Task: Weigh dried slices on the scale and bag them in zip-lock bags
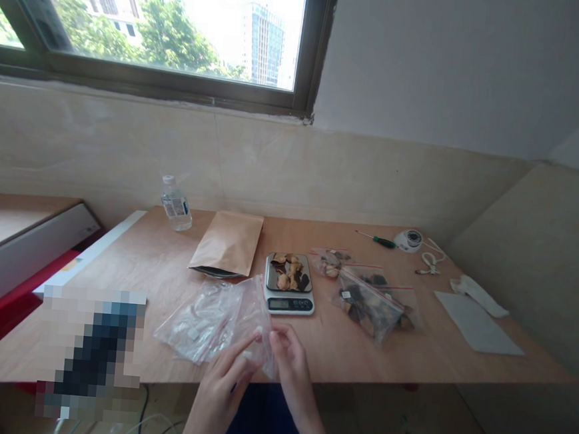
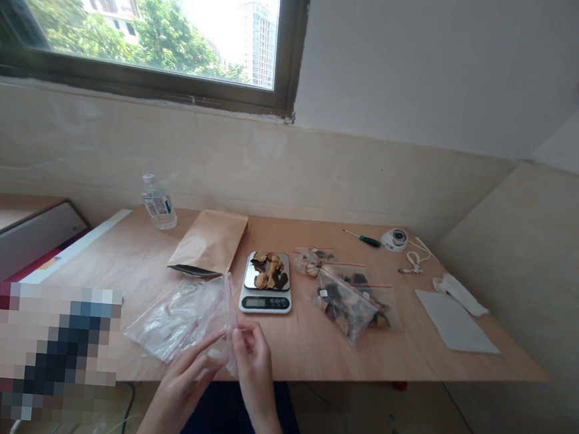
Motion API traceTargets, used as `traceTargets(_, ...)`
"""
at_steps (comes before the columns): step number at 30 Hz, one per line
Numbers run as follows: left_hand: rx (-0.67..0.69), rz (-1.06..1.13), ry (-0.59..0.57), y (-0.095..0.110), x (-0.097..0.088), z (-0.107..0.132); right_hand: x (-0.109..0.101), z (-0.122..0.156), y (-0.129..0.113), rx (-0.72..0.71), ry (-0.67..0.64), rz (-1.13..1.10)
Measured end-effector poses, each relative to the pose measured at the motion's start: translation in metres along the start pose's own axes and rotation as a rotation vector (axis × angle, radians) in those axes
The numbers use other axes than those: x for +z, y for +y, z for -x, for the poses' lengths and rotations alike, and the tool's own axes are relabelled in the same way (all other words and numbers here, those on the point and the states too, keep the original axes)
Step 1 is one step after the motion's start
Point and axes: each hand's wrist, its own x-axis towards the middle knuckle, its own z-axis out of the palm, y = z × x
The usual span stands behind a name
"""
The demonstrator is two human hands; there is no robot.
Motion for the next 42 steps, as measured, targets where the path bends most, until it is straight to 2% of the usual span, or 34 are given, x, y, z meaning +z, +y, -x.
traceTargets(3, 0.011, 0.005, -0.058, 0.003, 0.000, 0.003, -0.005, -0.003, 0.002, -0.030, 0.016, 0.067)
traceTargets(5, -0.027, 0.050, -0.056, 0.005, 0.002, 0.006, -0.007, -0.002, 0.002, -0.040, 0.014, 0.119)
traceTargets(10, -0.163, 0.177, 0.138, 0.005, 0.010, 0.004, -0.009, 0.005, -0.011, -0.061, -0.049, 0.287)
traceTargets(13, -0.135, 0.202, 0.195, 0.004, 0.011, -0.003, -0.008, 0.010, -0.022, -0.088, -0.128, 0.352)
traceTargets(16, -0.079, 0.224, 0.246, 0.003, 0.009, -0.009, -0.006, 0.011, -0.026, -0.111, -0.148, 0.380)
traceTargets(19, -0.082, 0.232, 0.289, 0.002, 0.006, -0.012, -0.006, 0.007, -0.022, -0.108, -0.117, 0.390)
traceTargets(24, -0.208, 0.184, 0.462, 0.000, 0.000, -0.019, -0.027, -0.012, -0.014, -0.054, 0.098, 0.251)
traceTargets(26, -0.225, 0.185, 0.489, 0.000, -0.001, -0.024, -0.039, -0.023, -0.017, -0.048, 0.048, 0.253)
traceTargets(28, -0.264, 0.206, 0.523, 0.001, -0.001, -0.030, -0.052, -0.036, -0.021, -0.106, -0.020, 0.333)
traceTargets(29, -0.296, 0.221, 0.545, 0.001, 0.000, -0.033, -0.057, -0.045, -0.022, -0.166, -0.008, 0.393)
traceTargets(32, -0.383, 0.256, 0.587, 0.001, 0.002, -0.043, -0.071, -0.073, -0.021, -0.409, 0.167, 0.646)
traceTargets(34, -0.415, 0.269, 0.579, 0.002, 0.005, -0.052, -0.075, -0.091, -0.015, -0.532, 0.214, 0.843)
traceTargets(38, -0.446, 0.286, 0.549, 0.011, 0.016, -0.070, -0.074, -0.112, 0.001, -0.578, 0.161, 1.105)
traceTargets(42, -0.470, 0.273, 0.535, 0.017, 0.031, -0.077, -0.073, -0.115, 0.007, -0.573, 0.120, 1.169)
